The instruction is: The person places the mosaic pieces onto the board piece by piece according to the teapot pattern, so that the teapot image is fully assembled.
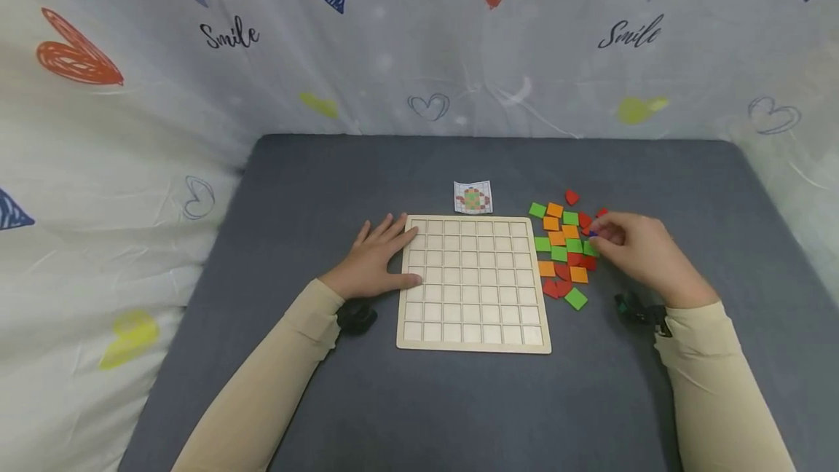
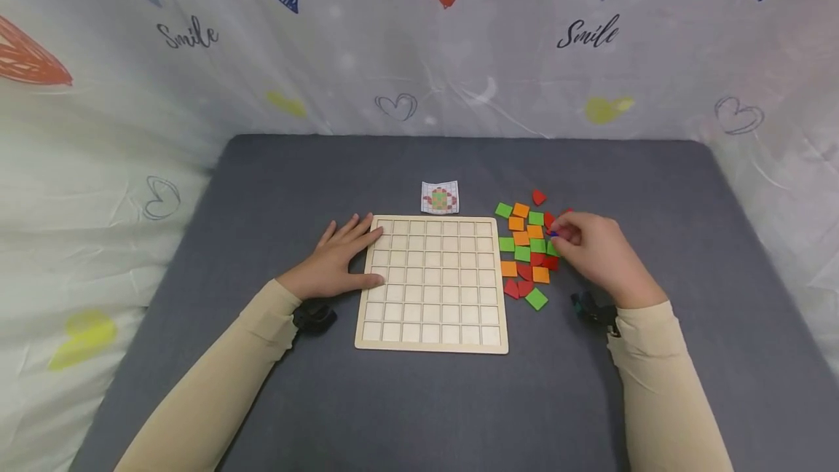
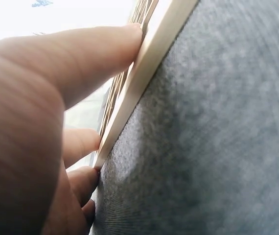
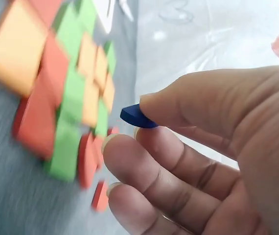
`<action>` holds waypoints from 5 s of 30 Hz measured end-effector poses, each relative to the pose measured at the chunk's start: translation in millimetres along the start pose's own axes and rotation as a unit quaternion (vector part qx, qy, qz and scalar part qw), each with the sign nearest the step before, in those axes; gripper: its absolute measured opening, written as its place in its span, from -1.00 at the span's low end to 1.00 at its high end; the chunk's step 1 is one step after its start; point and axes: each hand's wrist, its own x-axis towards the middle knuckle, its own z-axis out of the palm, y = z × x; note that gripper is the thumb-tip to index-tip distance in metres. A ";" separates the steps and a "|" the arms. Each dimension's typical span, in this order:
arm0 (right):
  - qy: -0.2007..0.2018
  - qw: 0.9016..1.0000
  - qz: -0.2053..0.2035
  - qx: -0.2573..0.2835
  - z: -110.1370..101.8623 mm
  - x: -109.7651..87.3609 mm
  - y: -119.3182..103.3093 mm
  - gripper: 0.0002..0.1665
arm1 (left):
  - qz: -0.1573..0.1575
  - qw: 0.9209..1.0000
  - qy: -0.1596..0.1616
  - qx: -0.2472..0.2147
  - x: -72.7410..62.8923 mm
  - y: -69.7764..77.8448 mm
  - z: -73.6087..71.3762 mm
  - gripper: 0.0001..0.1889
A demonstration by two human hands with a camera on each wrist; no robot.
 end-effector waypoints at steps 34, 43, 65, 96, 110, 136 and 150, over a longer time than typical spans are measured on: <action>-0.091 0.986 -0.114 0.076 71.9 87.9 -101.4 -0.74 | -0.001 1.000 0.003 0.003 0.0 -2.0 2.2 0.09; -0.114 0.984 -0.124 0.050 87.9 94.9 -110.2 -0.81 | -0.003 1.000 0.004 0.006 0.4 -3.1 2.3 0.09; -0.100 0.986 -0.118 0.058 90.9 89.3 -109.2 -0.83 | -0.009 1.000 0.005 0.014 2.0 -2.1 4.9 0.09; -0.076 0.996 -0.024 0.029 35.4 63.1 -51.5 -0.68 | -0.007 1.000 0.009 0.004 1.0 1.1 3.7 0.09; -0.060 0.998 0.013 0.017 28.6 53.4 -25.1 -0.63 | -0.006 1.000 -0.002 0.011 -0.3 -0.6 3.2 0.09; -0.025 1.000 0.014 0.011 29.8 54.1 -37.8 -0.80 | -0.002 1.000 0.006 0.007 0.5 0.0 1.4 0.09; -0.031 0.998 -0.044 0.045 50.0 55.8 -77.1 -0.82 | -0.003 1.000 0.004 0.008 0.6 -0.9 2.1 0.09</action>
